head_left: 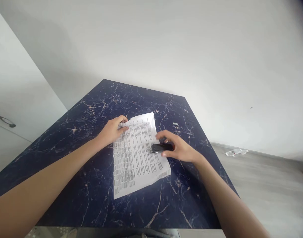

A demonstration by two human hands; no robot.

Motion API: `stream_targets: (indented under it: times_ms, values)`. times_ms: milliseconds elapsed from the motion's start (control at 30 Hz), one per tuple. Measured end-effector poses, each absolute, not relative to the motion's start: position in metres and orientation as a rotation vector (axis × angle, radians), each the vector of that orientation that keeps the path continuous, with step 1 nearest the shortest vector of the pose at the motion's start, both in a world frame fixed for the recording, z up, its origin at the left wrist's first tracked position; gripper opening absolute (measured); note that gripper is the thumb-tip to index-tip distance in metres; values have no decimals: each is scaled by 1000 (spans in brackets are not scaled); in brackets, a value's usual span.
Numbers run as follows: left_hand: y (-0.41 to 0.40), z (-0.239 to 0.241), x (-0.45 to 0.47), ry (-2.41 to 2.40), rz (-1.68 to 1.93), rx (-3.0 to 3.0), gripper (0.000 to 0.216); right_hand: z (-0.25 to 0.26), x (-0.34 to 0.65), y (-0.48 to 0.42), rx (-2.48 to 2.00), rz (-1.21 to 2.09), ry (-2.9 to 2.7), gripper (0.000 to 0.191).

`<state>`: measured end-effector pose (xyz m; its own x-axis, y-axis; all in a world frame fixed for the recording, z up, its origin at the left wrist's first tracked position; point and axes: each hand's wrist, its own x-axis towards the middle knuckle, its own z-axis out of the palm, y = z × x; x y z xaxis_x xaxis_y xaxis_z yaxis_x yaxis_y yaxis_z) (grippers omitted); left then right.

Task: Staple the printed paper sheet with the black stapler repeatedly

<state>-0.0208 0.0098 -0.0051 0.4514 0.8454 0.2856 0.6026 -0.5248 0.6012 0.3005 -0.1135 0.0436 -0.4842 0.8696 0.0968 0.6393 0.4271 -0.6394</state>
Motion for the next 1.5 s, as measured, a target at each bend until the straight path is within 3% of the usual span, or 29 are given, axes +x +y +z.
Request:
stream_targets:
  times_ms: [133, 433, 533, 667, 800, 867, 1033, 1133, 1200, 1333, 1500]
  values:
    - [10, -7, -21, 1225, 804, 2289, 19, 38, 268, -128, -1430, 141, -2391, 55]
    - [12, -12, -18, 1262, 799, 2319, 22, 14, 227, -135, -1538, -327, -2689, 57]
    - [13, -13, -18, 1289, 766, 2353, 25, 19, 227, -135, -1539, -230, -2674, 51]
    - [16, -13, -20, 1265, 732, 2410, 28, 43, 258, -131, -1403, 189, -2637, 52]
    - [18, -14, -22, 1258, 701, 2409, 28, 60, 310, -125, -1699, 481, -2575, 31]
    - [19, -14, -22, 1269, 710, 2402, 30, 62, 334, -122, -1846, 583, -2525, 33]
    - [17, -16, -21, 1267, 687, 2390, 35, 52, 349, -113, -2115, 256, -2064, 40]
    - [17, -20, -21, 1224, 682, 2408, 36, 38, 313, -112, -1981, 439, -1890, 41]
    - [17, -22, -21, 1202, 679, 2424, 37, 28, 279, -115, -1842, 477, -2003, 39]
    - [14, -20, -23, 1149, 702, 2416, 47, 18, 229, -122, -1685, 198, -2265, 34]
    - [14, -17, -27, 1169, 777, 2349, 52, 17, 240, -130, -1762, 138, -2240, 31]
